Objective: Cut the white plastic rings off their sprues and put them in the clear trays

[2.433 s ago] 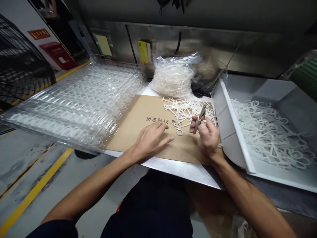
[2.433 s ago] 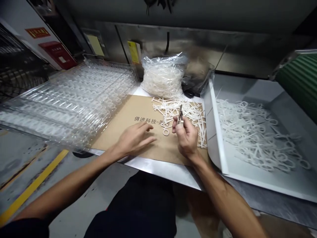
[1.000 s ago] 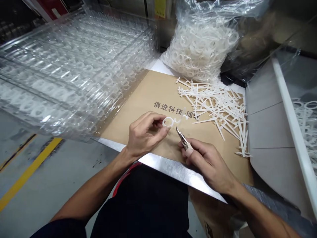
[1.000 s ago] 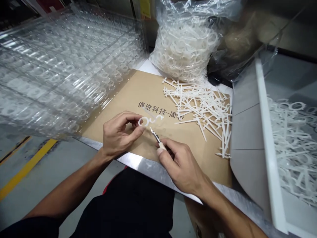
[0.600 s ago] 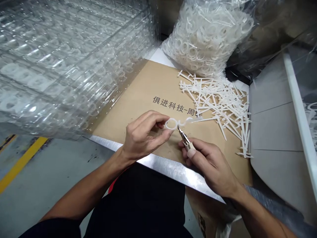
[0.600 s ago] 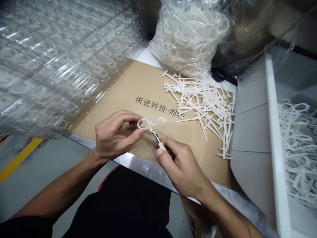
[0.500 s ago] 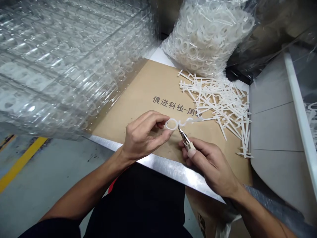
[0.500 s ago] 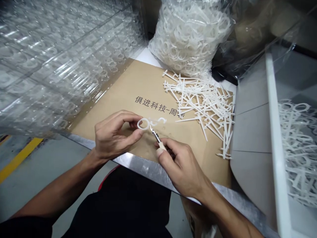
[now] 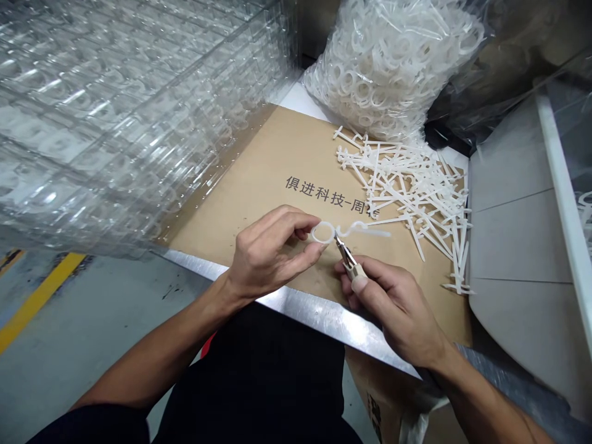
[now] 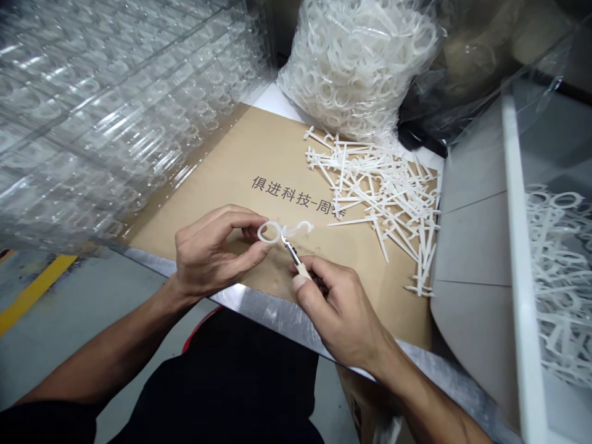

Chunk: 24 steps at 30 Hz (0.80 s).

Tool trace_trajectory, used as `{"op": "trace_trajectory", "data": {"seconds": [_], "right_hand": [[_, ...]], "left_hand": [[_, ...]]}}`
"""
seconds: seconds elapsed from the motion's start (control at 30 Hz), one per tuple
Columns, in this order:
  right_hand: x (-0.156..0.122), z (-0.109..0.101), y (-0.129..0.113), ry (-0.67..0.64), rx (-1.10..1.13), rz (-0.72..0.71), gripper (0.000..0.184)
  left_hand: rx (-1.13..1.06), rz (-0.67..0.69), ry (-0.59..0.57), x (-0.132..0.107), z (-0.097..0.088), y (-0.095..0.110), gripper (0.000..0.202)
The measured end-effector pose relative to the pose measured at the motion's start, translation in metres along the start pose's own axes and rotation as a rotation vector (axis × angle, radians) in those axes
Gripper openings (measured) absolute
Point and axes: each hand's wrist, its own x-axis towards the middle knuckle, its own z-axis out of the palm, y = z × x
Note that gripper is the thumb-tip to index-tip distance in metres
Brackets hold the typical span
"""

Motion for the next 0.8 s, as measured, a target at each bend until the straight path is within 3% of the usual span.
{"op": "trace_trajectory", "data": {"seconds": [0.8], "right_hand": [[-0.0006, -0.0010, -0.0030, 0.013, -0.077, -0.016, 0.025]], "left_hand": [[0.013, 0.006, -0.003, 0.0003, -0.0001, 0.0011, 0.012]]}}
